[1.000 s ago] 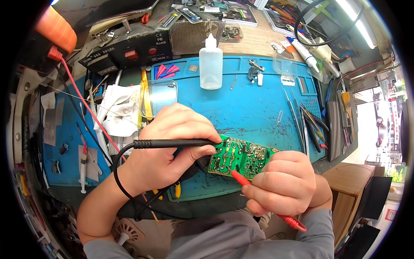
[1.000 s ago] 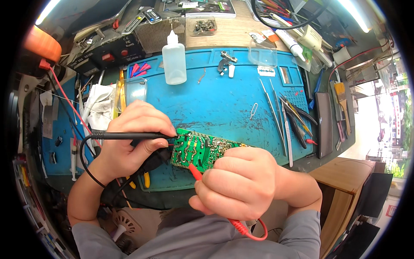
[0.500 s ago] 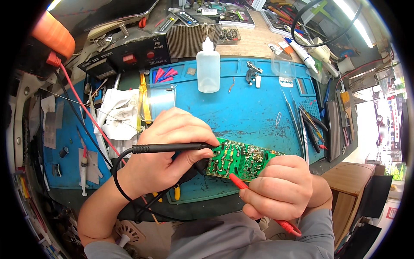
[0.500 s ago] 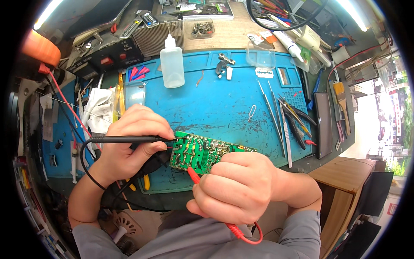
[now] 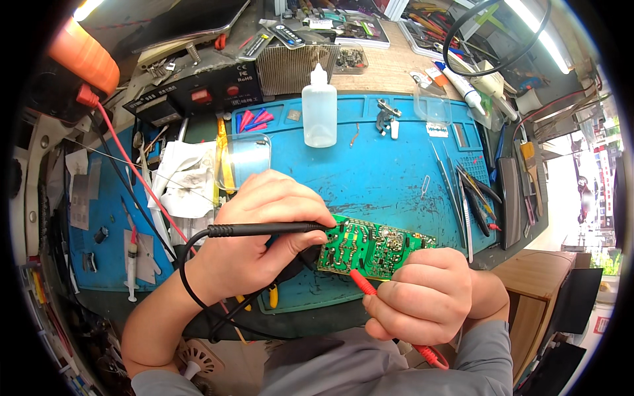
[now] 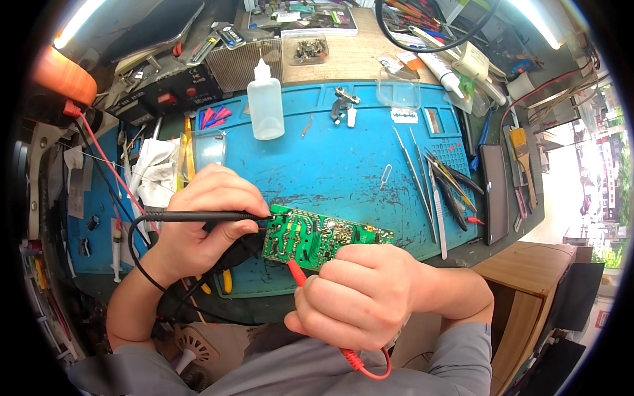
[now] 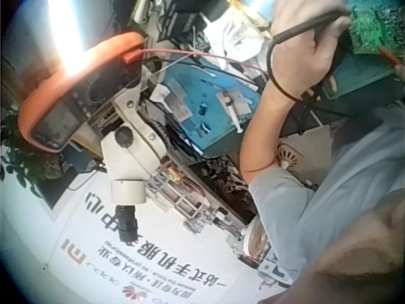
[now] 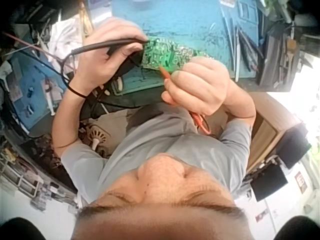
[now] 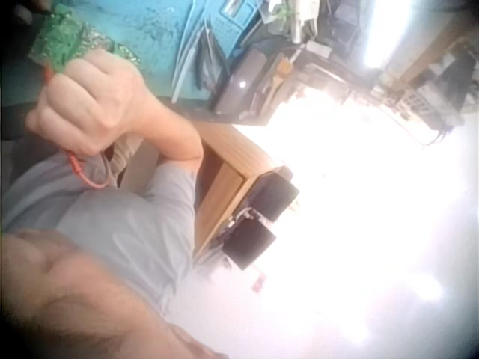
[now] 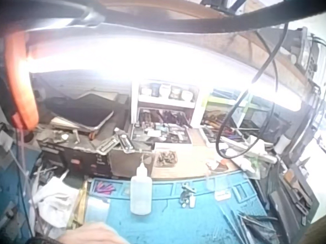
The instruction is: The person uses a multimeter to test various points on a green circuit board. They systematically move the red and black probes across different components and traces on the board to check for electrical continuity or voltage.
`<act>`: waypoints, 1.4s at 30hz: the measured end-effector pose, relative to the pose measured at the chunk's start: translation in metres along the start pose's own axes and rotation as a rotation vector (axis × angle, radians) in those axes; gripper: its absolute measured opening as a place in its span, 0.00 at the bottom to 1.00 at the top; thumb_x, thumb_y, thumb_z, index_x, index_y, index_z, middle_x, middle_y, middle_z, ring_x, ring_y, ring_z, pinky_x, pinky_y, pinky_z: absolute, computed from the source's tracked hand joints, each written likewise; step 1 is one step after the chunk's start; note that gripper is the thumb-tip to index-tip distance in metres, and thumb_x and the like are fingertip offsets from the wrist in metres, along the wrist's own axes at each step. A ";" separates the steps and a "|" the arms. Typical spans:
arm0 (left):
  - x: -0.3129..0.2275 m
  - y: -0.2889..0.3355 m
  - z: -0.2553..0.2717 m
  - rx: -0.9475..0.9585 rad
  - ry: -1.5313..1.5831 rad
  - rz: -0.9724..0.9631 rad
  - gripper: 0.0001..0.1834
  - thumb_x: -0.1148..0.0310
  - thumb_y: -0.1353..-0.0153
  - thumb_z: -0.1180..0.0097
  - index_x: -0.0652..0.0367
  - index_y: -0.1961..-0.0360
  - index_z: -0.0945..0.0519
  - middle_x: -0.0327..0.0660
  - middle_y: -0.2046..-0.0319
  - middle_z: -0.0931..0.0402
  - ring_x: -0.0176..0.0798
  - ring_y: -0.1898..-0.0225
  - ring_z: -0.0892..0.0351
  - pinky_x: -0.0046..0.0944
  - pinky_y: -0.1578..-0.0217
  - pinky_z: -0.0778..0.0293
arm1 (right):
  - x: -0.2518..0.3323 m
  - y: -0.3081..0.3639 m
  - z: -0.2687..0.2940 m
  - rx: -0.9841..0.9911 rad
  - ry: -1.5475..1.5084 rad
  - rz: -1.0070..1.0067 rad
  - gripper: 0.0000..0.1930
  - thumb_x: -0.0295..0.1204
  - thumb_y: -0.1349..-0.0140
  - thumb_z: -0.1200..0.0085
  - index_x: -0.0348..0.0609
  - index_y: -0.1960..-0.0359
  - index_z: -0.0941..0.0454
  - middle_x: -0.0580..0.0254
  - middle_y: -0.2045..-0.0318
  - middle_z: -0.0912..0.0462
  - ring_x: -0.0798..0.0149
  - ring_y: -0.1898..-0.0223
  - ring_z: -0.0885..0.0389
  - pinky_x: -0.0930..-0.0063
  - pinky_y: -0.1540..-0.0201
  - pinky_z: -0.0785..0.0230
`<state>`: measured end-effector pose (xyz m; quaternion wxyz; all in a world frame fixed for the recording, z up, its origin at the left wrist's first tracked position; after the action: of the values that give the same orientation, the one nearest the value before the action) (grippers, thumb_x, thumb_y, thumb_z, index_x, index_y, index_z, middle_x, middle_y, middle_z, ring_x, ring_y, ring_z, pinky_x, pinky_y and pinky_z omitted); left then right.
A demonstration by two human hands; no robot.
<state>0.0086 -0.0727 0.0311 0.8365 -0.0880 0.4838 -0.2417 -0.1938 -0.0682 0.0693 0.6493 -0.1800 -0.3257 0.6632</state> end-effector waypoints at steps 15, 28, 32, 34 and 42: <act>-0.003 0.006 0.004 -0.044 0.054 -0.061 0.07 0.71 0.37 0.34 0.57 0.58 0.16 0.39 0.58 0.17 0.46 0.55 0.20 0.45 0.50 0.27 | -0.001 -0.007 0.003 0.034 0.024 -0.009 0.09 0.31 0.40 0.35 0.44 0.75 0.19 0.70 0.80 0.25 0.72 0.83 0.27 0.77 0.82 0.38; -0.001 0.004 -0.002 -0.039 0.046 -0.079 0.08 0.70 0.37 0.33 0.58 0.58 0.16 0.39 0.59 0.16 0.46 0.55 0.20 0.45 0.51 0.26 | -0.003 -0.006 0.007 0.035 0.031 -0.028 0.06 0.28 0.42 0.36 0.45 0.75 0.20 0.70 0.79 0.24 0.71 0.83 0.27 0.76 0.82 0.36; -0.002 0.006 0.006 -0.059 0.022 -0.082 0.08 0.71 0.39 0.32 0.58 0.59 0.15 0.41 0.60 0.16 0.46 0.57 0.19 0.45 0.52 0.26 | -0.005 -0.012 0.003 0.005 0.013 -0.014 0.07 0.28 0.44 0.34 0.44 0.76 0.21 0.69 0.79 0.25 0.70 0.82 0.27 0.76 0.81 0.36; -0.004 0.005 0.006 -0.045 -0.004 -0.074 0.08 0.72 0.39 0.33 0.58 0.59 0.15 0.42 0.60 0.16 0.46 0.57 0.19 0.44 0.52 0.26 | -0.006 -0.009 0.003 0.015 0.004 -0.031 0.08 0.28 0.44 0.34 0.44 0.76 0.22 0.68 0.79 0.26 0.70 0.82 0.27 0.76 0.81 0.35; -0.003 0.002 0.002 -0.022 0.008 -0.036 0.08 0.71 0.39 0.33 0.59 0.59 0.15 0.41 0.61 0.15 0.46 0.58 0.19 0.43 0.52 0.27 | -0.006 -0.004 0.005 -0.004 -0.008 -0.057 0.09 0.27 0.44 0.34 0.43 0.78 0.23 0.68 0.79 0.27 0.69 0.82 0.27 0.76 0.81 0.36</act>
<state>0.0093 -0.0699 0.0334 0.8291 -0.1050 0.4882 -0.2515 -0.1936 -0.0755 0.0738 0.6663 -0.1691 -0.3347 0.6446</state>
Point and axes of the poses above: each hand's wrist, its own y-axis away from the middle knuckle, its own z-axis out of the back of the hand, x = y × z, the point moved 5 cm from there along -y, towards the middle knuckle
